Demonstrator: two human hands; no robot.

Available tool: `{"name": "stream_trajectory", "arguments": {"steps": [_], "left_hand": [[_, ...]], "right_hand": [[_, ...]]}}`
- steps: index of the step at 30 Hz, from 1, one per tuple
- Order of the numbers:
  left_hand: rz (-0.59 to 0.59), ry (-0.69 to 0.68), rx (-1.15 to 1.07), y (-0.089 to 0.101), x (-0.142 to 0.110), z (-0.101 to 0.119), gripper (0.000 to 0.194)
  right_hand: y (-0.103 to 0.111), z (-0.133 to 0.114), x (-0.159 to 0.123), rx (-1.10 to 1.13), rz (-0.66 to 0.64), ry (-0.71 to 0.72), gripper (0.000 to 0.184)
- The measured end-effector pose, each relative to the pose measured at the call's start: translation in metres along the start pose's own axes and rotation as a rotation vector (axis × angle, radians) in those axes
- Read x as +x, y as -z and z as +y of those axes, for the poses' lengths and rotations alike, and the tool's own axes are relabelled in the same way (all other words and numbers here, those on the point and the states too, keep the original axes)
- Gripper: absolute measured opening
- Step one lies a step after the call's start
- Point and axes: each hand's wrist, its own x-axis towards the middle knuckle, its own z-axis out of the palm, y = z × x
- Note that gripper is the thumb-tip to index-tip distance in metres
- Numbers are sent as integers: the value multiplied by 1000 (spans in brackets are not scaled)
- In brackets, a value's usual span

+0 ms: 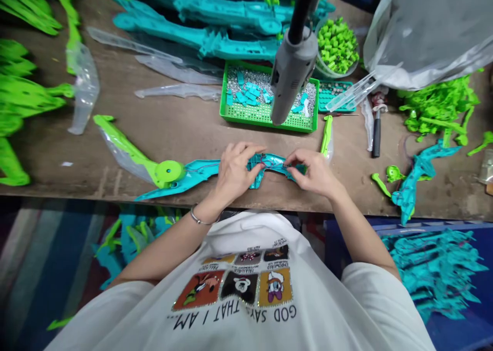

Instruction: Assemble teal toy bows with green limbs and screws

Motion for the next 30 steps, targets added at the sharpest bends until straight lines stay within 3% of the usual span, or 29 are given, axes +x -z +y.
{"name": "stream_trajectory", "arguments": {"steps": [4, 12, 19, 23, 26, 30], "left_hand": [[-19, -13, -7, 0, 1, 0, 29], [-36, -23, 11, 0, 1, -1, 15], [0, -100, -12, 0, 0, -9, 15], [-61, -200, -26, 8, 1, -18, 24], [-125, -248, -37, 15, 3, -23, 29], [-109, -234, -34, 14, 6, -23, 26]], "right_hand": [[-20, -8, -11, -116, -103, 152, 17], [-62, -3, -9, -207, 81, 173, 17], [-69, -5, -1, -124, 228, 100, 8], [-70, -7, 3, -133, 307, 50, 10], [-72, -7, 7, -120, 322, -9, 9], [-71, -9, 11, -122, 304, -28, 10]]}}
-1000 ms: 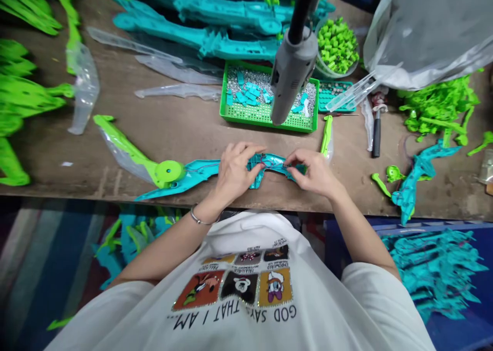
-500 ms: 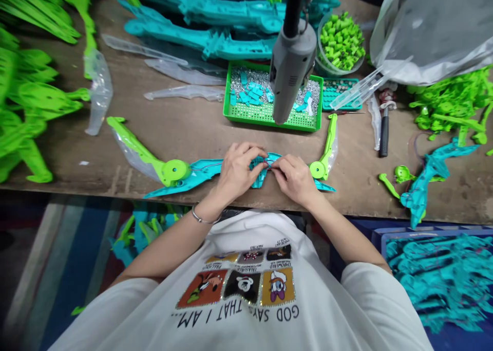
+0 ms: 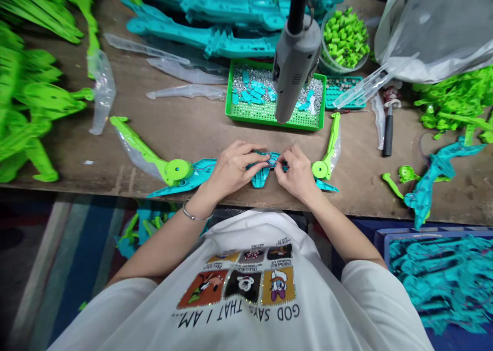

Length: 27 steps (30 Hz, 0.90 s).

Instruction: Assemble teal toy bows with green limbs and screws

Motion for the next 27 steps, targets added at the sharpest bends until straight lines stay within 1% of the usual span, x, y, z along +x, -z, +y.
{"name": "stream_trajectory", "arguments": {"steps": [3, 6, 9, 12, 14, 17, 19, 20, 23, 27], "left_hand": [[44, 4, 46, -6, 3, 1, 24], [47, -29, 128, -9, 6, 4, 22], [0, -76, 193, -6, 9, 8, 23], [-65, -98, 236, -2, 13, 13, 26], [-93, -102, 269, 0, 15, 16, 28], [-121, -111, 326, 1, 16, 18, 29], [-131, -124, 345, 0, 17, 18, 28], [-132, -131, 348, 0, 16, 17, 28], [-137, -165, 344, 0, 17, 12, 27], [-190, -216, 302, 6, 19, 8, 28]], "right_hand": [[3, -1, 1, 1, -36, 28, 10], [9, 0, 1, 17, -75, 66, 10], [18, 1, 2, 38, -130, 87, 11], [30, 2, 2, 72, -180, 72, 21], [39, 3, 2, 94, -174, 63, 25], [47, 3, 1, 105, -135, 58, 14], [46, 3, -1, 91, -134, 57, 7], [44, 4, -2, 74, -139, 65, 7], [33, 5, -4, -18, -174, 106, 12], [23, 8, -3, -127, -226, 132, 17]]}}
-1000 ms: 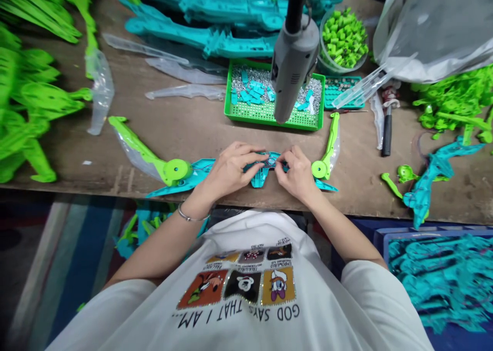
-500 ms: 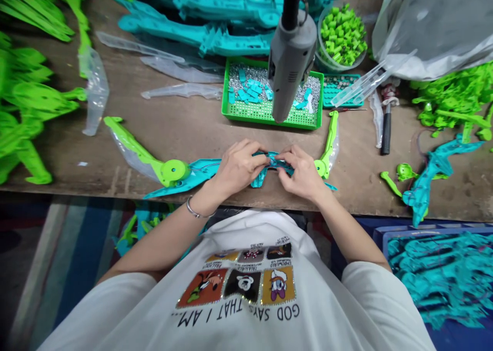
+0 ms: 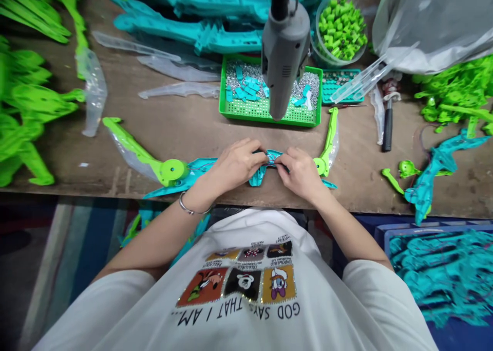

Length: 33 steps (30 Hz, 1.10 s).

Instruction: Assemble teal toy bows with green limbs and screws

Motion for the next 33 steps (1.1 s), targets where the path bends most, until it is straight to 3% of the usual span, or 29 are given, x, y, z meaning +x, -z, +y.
{"name": "stream_trajectory", "arguments": {"steps": [5, 11, 16, 20, 26, 33], "left_hand": [[-34, -65, -82, 9, -1, -3, 24], [-28, -2, -43, 4, -1, 2, 29], [17, 116, -43, -3, 1, 10, 33], [48, 146, -41, -9, -1, 12, 32], [137, 74, 8, -14, -4, 10, 31], [128, -82, 58, -13, -2, 6, 34]], "right_hand": [[2, 1, 6, -136, -97, 53, 24], [3, 4, 10, -206, -161, 97, 27], [0, 4, 10, -111, -113, 64, 15], [12, 4, 6, 54, -88, 34, 12], [37, 9, -13, 122, 33, -51, 16], [35, -1, -19, 170, 121, -40, 11]]}}
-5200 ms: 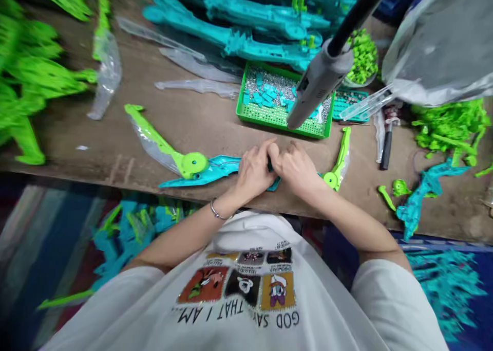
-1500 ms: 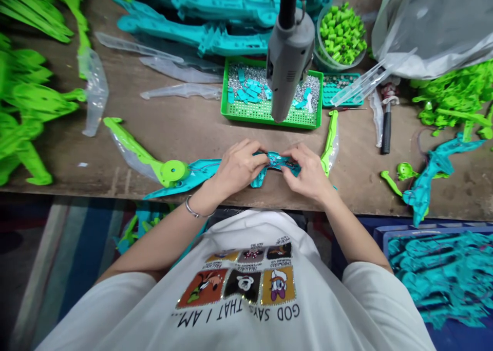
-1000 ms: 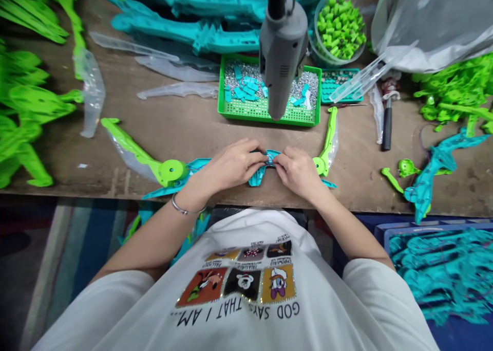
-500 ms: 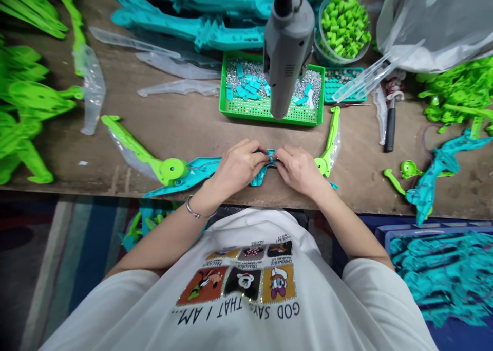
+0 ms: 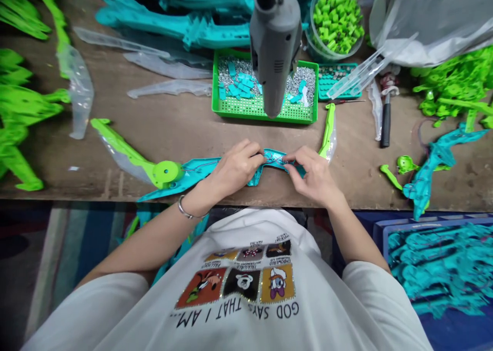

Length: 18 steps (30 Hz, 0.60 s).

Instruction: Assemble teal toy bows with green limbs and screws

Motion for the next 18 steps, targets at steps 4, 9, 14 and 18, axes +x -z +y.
{"name": "stream_trajectory", "arguments": {"steps": [4, 9, 14, 18], "left_hand": [[20, -14, 34, 0, -1, 0, 32], [-42, -42, 55, 2, 0, 1, 29], [-121, -78, 4, 9, 3, 1, 27], [-132, -106, -11, 10, 5, -1, 32]], "right_hand": [[-2, -5, 3, 20, 24, 13, 14], [-14, 3, 0, -47, -21, 66, 17], [-27, 11, -5, -209, -104, 38, 26], [-28, 9, -6, -235, -145, 33, 32]]}}
